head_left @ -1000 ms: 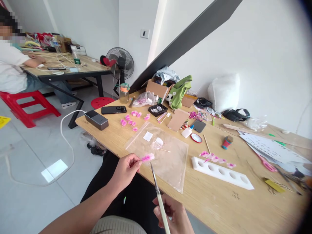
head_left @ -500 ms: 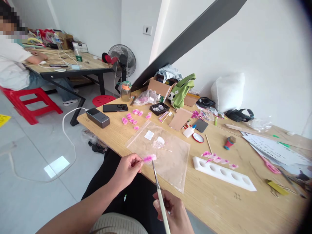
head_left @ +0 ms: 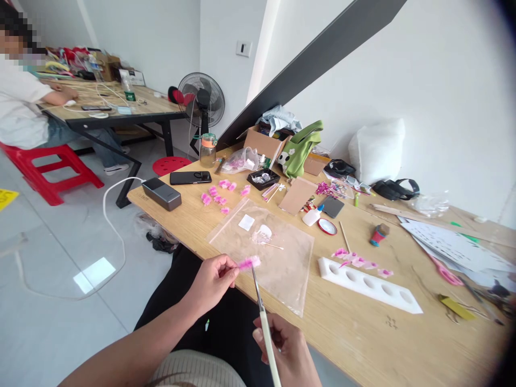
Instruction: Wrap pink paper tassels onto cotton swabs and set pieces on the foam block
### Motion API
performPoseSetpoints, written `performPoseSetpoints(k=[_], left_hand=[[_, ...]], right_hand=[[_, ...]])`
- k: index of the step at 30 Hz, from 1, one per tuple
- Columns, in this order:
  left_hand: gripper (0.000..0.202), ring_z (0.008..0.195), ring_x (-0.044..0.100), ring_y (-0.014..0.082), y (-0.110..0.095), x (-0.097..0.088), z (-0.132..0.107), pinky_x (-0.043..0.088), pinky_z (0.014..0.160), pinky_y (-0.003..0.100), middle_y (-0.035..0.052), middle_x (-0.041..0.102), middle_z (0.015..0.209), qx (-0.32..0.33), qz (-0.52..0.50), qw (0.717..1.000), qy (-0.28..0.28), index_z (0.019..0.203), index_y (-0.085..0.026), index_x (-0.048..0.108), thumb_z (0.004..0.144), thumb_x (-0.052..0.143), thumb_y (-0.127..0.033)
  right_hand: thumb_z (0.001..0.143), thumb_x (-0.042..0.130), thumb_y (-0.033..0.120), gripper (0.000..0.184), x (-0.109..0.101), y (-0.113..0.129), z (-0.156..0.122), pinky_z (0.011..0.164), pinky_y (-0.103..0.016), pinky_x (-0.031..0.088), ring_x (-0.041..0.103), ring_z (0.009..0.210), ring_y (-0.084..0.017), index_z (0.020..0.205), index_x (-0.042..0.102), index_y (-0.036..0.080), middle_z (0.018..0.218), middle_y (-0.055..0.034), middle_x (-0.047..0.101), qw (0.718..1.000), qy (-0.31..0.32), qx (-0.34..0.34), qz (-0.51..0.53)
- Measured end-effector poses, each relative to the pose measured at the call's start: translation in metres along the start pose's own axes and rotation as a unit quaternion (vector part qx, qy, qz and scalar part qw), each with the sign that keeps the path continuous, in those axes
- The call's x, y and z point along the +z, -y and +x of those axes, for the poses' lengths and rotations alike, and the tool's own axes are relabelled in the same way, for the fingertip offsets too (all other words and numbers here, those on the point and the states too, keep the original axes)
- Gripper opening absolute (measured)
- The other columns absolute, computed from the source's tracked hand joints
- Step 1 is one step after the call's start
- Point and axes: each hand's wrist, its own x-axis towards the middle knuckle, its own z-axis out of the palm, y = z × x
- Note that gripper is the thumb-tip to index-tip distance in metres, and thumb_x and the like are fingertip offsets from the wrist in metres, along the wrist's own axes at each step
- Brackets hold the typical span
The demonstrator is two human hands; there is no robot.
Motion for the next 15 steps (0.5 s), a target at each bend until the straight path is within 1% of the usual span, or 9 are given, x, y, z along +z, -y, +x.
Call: performPoseSetpoints(k=[3, 7, 15], left_hand=[[0.022, 0.053, 0.045, 0.0114, 0.0013, -0.0002, 0.0007, 0.033, 0.052, 0.023, -0.003, 0.053, 0.056, 0.002, 0.003, 1.0, 0.005, 0.066, -0.018, 0.054, 0.081, 0.057, -0.034], [0.021, 0.053, 0.045, 0.0114, 0.0029, -0.0002, 0.0009, 0.033, 0.053, 0.023, -0.0033, 0.052, 0.056, 0.0, 0.009, 1.0, 0.003, 0.066, -0.018, 0.054, 0.081, 0.057, -0.033], [0.021, 0.053, 0.044, 0.0115, 0.0038, -0.0007, 0.0, 0.033, 0.053, 0.024, -0.0035, 0.052, 0.056, 0.003, 0.013, 1.0, 0.006, 0.067, -0.018, 0.054, 0.082, 0.056, -0.033]], right_hand=[[0.072, 0.067, 0.06, 0.047, 0.0, -0.0005, -0.0002, 0.049, -0.022, 0.041, 0.046, 0.055, -0.012, 0.077, 0.067, 0.013, 0.058, 0.0008, 0.05, 1.0, -0.007, 0.006, -0.005], [0.073, 0.066, 0.057, 0.044, -0.0002, -0.0007, -0.0004, 0.049, -0.022, 0.041, 0.048, 0.057, -0.013, 0.078, 0.068, 0.013, 0.058, 0.0, 0.051, 1.0, -0.008, 0.013, -0.015], [0.072, 0.066, 0.061, 0.047, 0.0004, 0.0014, -0.0012, 0.048, -0.022, 0.041, 0.045, 0.052, -0.012, 0.077, 0.069, 0.014, 0.056, 0.0001, 0.049, 1.0, -0.012, 0.019, -0.01]])
